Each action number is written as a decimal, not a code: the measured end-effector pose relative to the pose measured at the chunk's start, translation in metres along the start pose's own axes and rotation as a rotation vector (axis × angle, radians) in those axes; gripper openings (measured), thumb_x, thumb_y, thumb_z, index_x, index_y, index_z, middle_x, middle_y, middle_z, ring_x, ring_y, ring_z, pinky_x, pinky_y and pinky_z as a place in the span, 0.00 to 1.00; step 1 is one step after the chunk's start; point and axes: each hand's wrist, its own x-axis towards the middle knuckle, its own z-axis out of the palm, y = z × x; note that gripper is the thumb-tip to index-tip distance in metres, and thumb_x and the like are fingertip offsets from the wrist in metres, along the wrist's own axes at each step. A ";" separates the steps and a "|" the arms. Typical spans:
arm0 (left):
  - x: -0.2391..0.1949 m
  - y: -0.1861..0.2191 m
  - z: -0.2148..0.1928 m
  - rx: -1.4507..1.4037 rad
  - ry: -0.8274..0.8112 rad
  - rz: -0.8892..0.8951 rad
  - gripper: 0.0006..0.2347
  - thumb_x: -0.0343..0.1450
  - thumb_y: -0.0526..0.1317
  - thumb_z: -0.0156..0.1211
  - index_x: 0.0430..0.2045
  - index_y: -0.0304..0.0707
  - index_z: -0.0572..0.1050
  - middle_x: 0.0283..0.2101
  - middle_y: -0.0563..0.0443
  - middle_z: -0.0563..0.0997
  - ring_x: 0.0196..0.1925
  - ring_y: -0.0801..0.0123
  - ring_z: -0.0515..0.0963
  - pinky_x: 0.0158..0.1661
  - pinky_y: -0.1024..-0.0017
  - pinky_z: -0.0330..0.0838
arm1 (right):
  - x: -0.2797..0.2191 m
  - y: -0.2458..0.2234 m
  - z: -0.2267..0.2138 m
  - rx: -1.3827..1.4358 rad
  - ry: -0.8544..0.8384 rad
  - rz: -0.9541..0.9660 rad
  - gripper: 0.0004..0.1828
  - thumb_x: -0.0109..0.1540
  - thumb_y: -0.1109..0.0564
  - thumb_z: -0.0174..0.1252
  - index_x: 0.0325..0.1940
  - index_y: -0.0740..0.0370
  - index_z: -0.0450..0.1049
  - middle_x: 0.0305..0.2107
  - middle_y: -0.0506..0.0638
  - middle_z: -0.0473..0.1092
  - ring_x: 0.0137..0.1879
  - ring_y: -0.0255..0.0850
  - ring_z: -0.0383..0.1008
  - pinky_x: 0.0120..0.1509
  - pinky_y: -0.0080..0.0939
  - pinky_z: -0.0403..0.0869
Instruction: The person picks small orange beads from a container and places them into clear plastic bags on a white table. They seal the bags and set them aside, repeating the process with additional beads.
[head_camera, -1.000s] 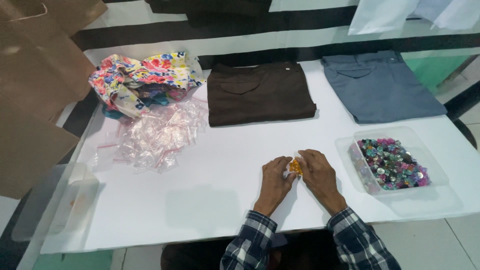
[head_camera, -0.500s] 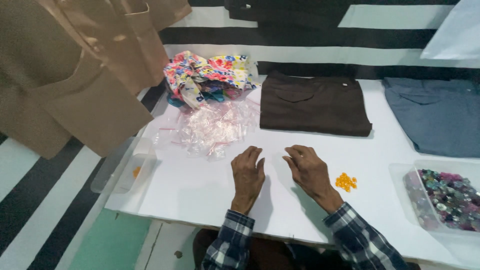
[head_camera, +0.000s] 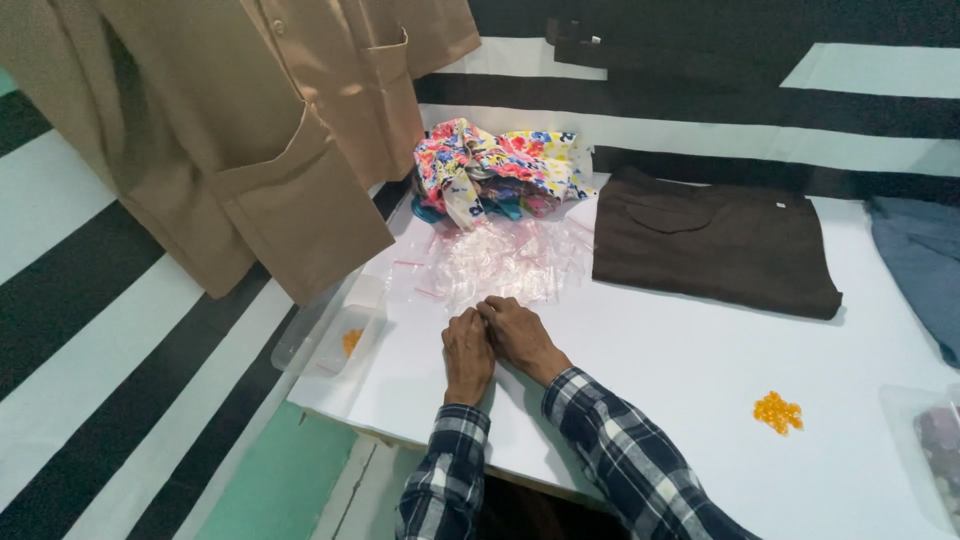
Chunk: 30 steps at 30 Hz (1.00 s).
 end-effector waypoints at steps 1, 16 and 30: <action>0.005 0.007 -0.010 0.001 0.003 0.001 0.10 0.73 0.36 0.47 0.46 0.39 0.71 0.43 0.44 0.76 0.44 0.49 0.78 0.42 0.55 0.68 | 0.003 0.001 0.003 -0.001 0.002 -0.002 0.15 0.65 0.56 0.53 0.56 0.50 0.73 0.53 0.50 0.72 0.59 0.47 0.74 0.52 0.43 0.81; 0.027 0.034 -0.034 0.147 0.108 -0.111 0.06 0.71 0.42 0.60 0.40 0.47 0.76 0.39 0.57 0.80 0.43 0.66 0.80 0.49 0.65 0.63 | 0.010 0.022 -0.004 -0.036 0.213 -0.021 0.10 0.67 0.53 0.52 0.43 0.47 0.80 0.41 0.45 0.77 0.51 0.39 0.77 0.58 0.41 0.72; 0.067 0.038 -0.053 -0.153 -0.013 -0.397 0.11 0.67 0.43 0.70 0.42 0.53 0.78 0.42 0.61 0.84 0.51 0.66 0.79 0.61 0.57 0.54 | 0.009 0.039 -0.040 0.989 0.243 0.430 0.11 0.64 0.48 0.61 0.45 0.54 0.75 0.38 0.52 0.78 0.53 0.48 0.79 0.60 0.52 0.73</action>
